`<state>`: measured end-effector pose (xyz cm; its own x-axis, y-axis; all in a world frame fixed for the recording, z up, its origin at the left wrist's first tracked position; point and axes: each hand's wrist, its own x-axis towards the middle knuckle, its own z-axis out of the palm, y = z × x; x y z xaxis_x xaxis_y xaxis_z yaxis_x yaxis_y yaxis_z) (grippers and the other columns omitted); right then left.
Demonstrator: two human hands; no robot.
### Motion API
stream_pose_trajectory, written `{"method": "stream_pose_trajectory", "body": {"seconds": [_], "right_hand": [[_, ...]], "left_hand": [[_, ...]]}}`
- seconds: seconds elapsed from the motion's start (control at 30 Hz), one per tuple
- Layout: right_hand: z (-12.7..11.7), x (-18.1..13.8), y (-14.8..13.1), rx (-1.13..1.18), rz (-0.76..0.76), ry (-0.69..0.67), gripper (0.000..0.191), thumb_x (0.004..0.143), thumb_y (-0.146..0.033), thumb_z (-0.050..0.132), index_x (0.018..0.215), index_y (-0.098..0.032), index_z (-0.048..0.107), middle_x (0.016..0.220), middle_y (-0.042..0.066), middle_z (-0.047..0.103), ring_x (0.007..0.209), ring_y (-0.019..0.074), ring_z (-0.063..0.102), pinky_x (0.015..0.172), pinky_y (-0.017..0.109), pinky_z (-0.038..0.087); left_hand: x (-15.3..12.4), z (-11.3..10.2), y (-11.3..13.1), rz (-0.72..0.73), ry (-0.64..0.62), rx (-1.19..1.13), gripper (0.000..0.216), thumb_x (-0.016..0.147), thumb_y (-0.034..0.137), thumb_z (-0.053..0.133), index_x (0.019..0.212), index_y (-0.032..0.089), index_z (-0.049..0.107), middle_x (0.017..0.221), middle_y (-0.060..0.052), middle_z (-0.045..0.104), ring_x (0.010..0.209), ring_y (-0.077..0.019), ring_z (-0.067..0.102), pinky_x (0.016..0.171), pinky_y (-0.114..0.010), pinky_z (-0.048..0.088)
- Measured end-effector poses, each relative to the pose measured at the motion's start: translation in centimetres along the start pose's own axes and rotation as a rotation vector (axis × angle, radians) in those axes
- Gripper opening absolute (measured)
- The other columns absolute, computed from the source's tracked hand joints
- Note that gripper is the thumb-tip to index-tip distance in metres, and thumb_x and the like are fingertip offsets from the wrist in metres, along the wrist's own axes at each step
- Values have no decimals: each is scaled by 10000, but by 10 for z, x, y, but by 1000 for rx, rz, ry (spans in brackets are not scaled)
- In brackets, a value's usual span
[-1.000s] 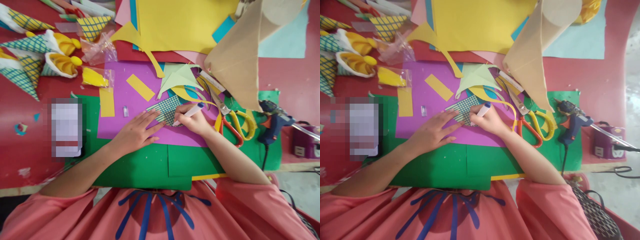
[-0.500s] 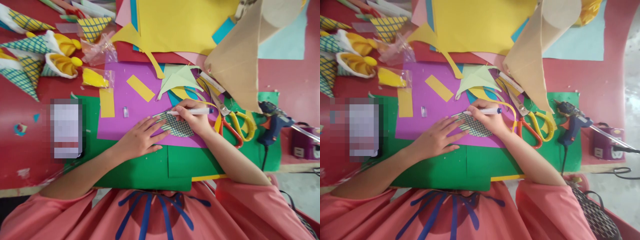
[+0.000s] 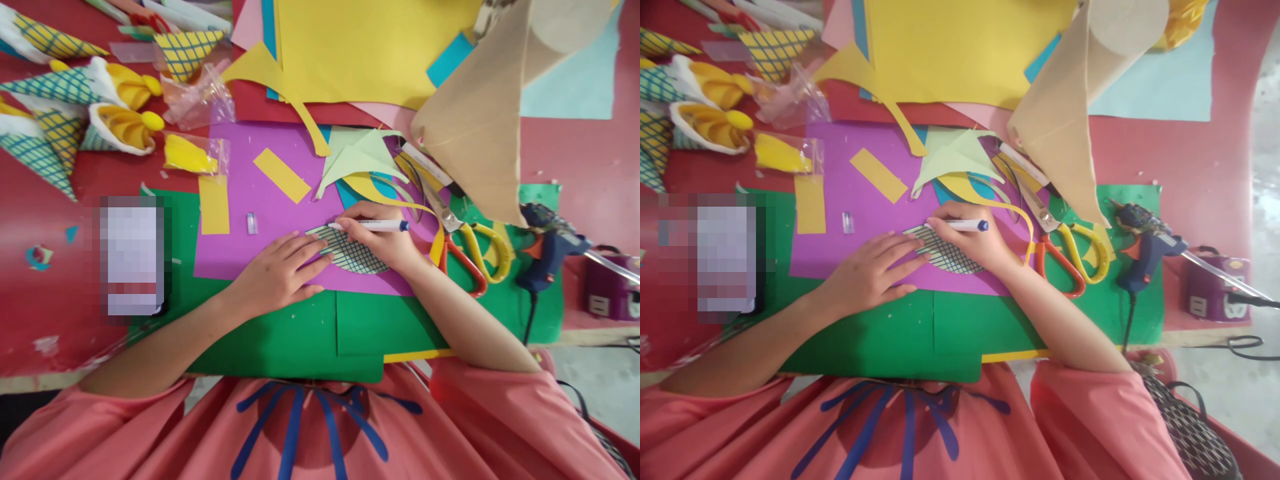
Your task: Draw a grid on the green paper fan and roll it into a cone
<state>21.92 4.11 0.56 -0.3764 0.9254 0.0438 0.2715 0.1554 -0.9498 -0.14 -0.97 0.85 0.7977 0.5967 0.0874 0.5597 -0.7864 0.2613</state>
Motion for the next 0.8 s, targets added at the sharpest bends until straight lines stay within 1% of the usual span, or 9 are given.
{"method": "stream_pose_trajectory", "body": {"seconds": [0.17, 0.37, 0.57, 0.7, 0.8], "right_hand": [[0, 0, -1, 0, 3, 1, 214, 840, -331, 602, 770, -140, 670, 683, 9, 661, 600, 91, 561, 583, 218, 432], [-2, -1, -1, 35, 35, -6, 254, 836, -322, 574, 660, -147, 626, 611, -7, 611, 561, 85, 524, 550, 216, 413], [0, 0, 0, 2, 19, 8, 222, 839, -346, 598, 754, -151, 660, 683, 6, 660, 596, 92, 556, 565, 217, 423], [0, 0, 0, 1, 12, 9, 194, 834, -311, 604, 760, -141, 660, 658, -2, 650, 576, 85, 543, 554, 214, 413], [-1, 0, 1, -5, 26, -19, 190, 832, -254, 579, 698, -134, 644, 597, -12, 614, 533, 76, 511, 523, 212, 384]], "left_hand": [[0, 0, 0, -6, 2, -26, 406, 905, 353, 510, 1260, 165, 564, 1325, -130, 550, 1248, -277, 488, 1074, -475, 390], [-1, 0, 0, -16, -2, -38, 408, 906, 354, 506, 1267, 171, 560, 1325, -133, 551, 1257, -279, 481, 1075, -484, 389], [0, 0, -1, -4, 0, -21, 404, 910, 356, 499, 1261, 165, 562, 1327, -133, 548, 1252, -277, 482, 1065, -472, 401], [0, 0, -1, 10, 14, -6, 395, 909, 349, 501, 1246, 155, 572, 1317, -134, 555, 1236, -280, 494, 1052, -467, 412], [0, 0, -1, 8, 8, -4, 399, 910, 347, 500, 1253, 156, 566, 1320, -135, 552, 1239, -280, 490, 1052, -467, 411]]}}
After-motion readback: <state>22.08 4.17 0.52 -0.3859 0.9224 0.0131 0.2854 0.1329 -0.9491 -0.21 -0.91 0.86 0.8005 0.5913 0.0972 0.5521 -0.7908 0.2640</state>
